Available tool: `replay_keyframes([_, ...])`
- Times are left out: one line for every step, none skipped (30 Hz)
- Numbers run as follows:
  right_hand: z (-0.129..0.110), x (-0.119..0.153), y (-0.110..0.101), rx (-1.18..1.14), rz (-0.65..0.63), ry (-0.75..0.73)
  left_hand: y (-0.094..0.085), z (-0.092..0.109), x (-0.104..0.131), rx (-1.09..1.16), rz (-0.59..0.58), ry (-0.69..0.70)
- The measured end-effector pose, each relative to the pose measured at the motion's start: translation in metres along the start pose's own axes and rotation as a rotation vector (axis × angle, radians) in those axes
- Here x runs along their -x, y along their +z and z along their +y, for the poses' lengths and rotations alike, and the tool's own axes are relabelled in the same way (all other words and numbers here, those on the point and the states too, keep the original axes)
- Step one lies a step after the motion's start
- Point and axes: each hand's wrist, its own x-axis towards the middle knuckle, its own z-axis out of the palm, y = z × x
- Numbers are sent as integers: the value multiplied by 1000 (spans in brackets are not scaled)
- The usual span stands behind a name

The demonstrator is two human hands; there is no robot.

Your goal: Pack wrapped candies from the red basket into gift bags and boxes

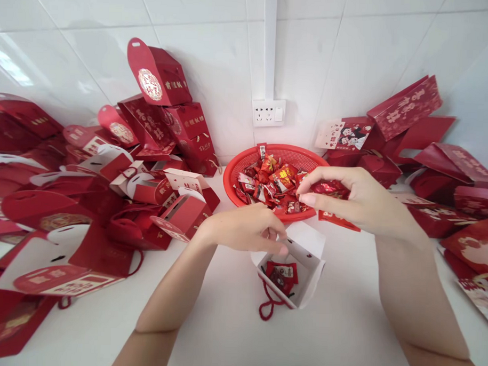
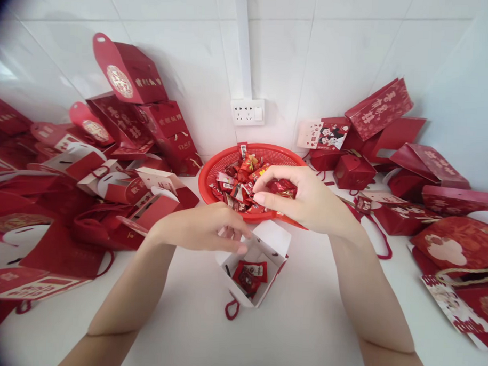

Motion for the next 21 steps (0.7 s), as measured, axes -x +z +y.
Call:
replay_keyframes([0, -1, 2, -12, 3, -3, 0, 1, 0, 17, 41, 17])
replay_keyframes([0, -2, 5, -28, 9, -3, 0, 2, 0, 36, 85, 41])
replay_keyframes([0, -3, 7, -48, 19, -3, 0, 3, 0, 56, 128, 66])
replay_keyframes([1, -4, 10, -72, 31, 1, 1, 4, -1, 80, 169, 85])
replay_keyframes([2, -5, 14, -101, 45, 3, 2, 4, -2, 111, 210, 100])
replay_keyframes([4, -6, 18, -133, 62, 5, 4, 5, -3, 148, 251, 110])
replay_keyframes([5, -7, 22, -161, 81, 5, 6, 5, -5, 191, 292, 116])
replay_keyframes([7, -8, 25, -180, 99, 2, 9, 5, -7, 233, 328, 120])
replay_keyframes([8, -9, 29, -188, 112, -5, 11, 5, -10, 270, 357, 122])
replay_keyframes([9, -10, 32, -187, 121, -15, 13, 5, -12, 296, 379, 122])
replay_keyframes([9, -10, 34, -183, 126, -24, 15, 5, -13, 308, 392, 119])
replay_keyframes([10, -10, 35, -181, 128, -29, 16, 5, -14, 302, 395, 112])
replay_keyframes([10, -10, 35, -190, 131, -23, 16, 5, -15, 280, 389, 105])
replay_keyframes([10, -10, 35, -212, 137, -4, 17, 5, -15, 247, 375, 103])
replay_keyframes([9, -10, 34, -246, 143, 29, 17, 6, -15, 209, 354, 108])
replay_keyframes([9, -10, 34, -289, 145, 66, 16, 6, -14, 170, 330, 119])
replay_keyframes([8, -10, 33, -338, 146, 99, 16, 7, -14, 131, 309, 128])
replay_keyframes([8, -10, 32, -391, 144, 122, 15, 8, -13, 90, 297, 131])
replay_keyframes([8, -10, 32, -443, 132, 133, 15, 8, -13, 47, 296, 124])
replay_keyframes([8, -9, 31, -491, 115, 136, 13, 9, -11, 4, 304, 107])
replay_keyframes([7, -9, 30, -524, 100, 141, 11, 9, -10, -34, 319, 82])
